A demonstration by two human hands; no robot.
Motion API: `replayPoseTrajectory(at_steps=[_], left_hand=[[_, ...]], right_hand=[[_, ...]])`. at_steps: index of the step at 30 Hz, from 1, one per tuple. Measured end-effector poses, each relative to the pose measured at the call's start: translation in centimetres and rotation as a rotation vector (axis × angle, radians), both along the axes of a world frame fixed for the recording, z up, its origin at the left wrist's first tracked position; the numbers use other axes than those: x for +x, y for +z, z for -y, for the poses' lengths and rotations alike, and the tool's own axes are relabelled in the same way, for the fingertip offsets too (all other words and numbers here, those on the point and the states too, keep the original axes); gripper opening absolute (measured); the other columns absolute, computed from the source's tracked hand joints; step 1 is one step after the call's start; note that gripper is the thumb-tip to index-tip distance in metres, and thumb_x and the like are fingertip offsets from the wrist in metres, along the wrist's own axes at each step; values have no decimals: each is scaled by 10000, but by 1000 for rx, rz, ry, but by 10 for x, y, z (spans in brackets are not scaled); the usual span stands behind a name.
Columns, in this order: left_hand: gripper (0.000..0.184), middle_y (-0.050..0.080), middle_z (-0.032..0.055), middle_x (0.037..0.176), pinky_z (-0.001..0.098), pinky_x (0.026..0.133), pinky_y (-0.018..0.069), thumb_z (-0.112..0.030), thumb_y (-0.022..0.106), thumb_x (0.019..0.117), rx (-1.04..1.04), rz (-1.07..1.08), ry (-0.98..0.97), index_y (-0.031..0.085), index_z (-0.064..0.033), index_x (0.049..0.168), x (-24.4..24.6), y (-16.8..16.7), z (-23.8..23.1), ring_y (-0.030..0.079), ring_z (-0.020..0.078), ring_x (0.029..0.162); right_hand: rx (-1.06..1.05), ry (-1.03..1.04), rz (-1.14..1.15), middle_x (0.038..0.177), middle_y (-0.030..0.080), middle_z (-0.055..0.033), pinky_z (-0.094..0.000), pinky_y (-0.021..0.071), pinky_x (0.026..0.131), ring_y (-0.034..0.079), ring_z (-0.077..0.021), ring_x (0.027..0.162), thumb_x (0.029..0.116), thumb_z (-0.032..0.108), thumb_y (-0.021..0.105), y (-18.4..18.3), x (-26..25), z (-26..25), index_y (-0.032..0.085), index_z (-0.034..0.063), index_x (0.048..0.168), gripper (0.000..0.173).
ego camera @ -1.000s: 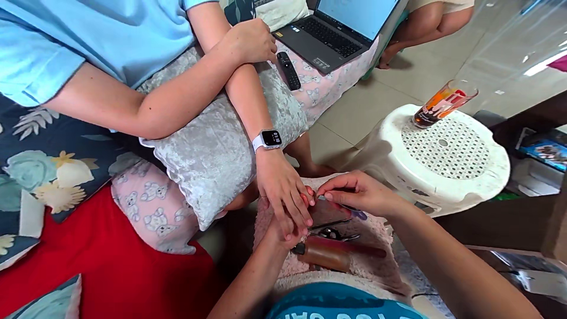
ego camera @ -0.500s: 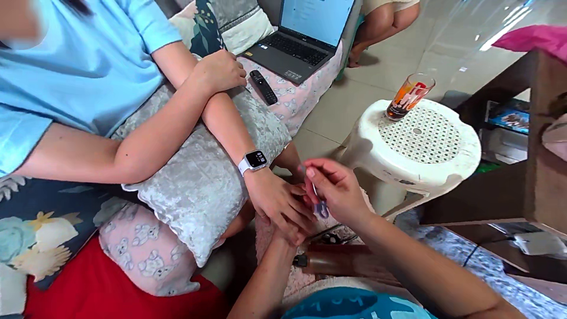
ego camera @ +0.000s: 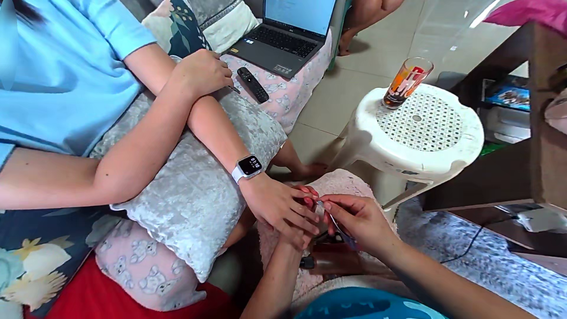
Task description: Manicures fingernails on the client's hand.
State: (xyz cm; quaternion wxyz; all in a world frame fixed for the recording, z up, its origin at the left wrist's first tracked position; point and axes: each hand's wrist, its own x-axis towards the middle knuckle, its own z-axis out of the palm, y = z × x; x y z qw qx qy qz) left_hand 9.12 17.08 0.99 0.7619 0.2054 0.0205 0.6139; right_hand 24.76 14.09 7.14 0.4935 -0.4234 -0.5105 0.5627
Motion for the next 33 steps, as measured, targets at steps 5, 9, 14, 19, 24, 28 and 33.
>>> replayPoseTrajectory(at_steps=[5, 9, 14, 19, 24, 28, 33], left_hand=[[238, 733, 122, 994, 294, 771, 610, -85, 817, 805, -83, -66, 48, 709, -18, 1006, 1, 11, 3, 736, 210, 918], [209, 728, 129, 1001, 298, 788, 603, -77, 794, 826, -70, -54, 16, 706, -13, 1004, 0, 14, 4, 728, 216, 923], [267, 728, 72, 1027, 299, 782, 604, -264, 795, 861, -132, -104, 38, 729, -84, 1047, -2, 5, 9, 721, 178, 933], [176, 726, 66, 1003, 265, 782, 598, -118, 787, 866, -140, -164, 93, 718, -69, 1020, 0, 12, 9, 718, 153, 914], [178, 740, 58, 965, 281, 806, 600, -150, 806, 844, -173, -176, 114, 740, -89, 998, 1, 6, 11, 726, 150, 910], [144, 741, 23, 1021, 256, 858, 579, -113, 721, 932, -74, -186, 95, 741, -114, 1074, 0, 3, 8, 712, 112, 958], [239, 743, 90, 952, 271, 691, 623, -41, 833, 763, -140, -196, 119, 715, -44, 971, 2, 20, 10, 749, 170, 862]], right_hand=[[-4, 13, -8, 796, 734, -2, -178, 556, 530, 667, -46, 610, 1031, 93, 577, -1, 0, -1, 729, -14, 1141, 217], [-32, 27, -38, 808, 741, -13, -178, 536, 500, 668, -54, 611, 1037, 98, 569, -1, 2, 0, 729, -6, 1158, 226], [-51, 29, -29, 811, 743, -23, -187, 535, 493, 667, -67, 604, 1039, 104, 568, 0, 2, -1, 728, -5, 1167, 232], [-38, 34, -9, 802, 740, -7, -183, 544, 509, 665, -54, 606, 1029, 95, 576, 0, 3, -2, 733, -6, 1155, 225], [-48, 39, 13, 784, 735, -1, -183, 542, 511, 657, -49, 592, 1026, 94, 578, 1, 3, -3, 734, -6, 1144, 220], [-48, 32, 4, 781, 719, 0, -185, 550, 524, 645, -50, 583, 1025, 90, 573, 0, 1, -4, 725, -9, 1131, 211], [-38, 41, -37, 778, 694, 10, -175, 536, 516, 626, -43, 580, 1035, 90, 549, -4, 0, -3, 705, 1, 1139, 209]])
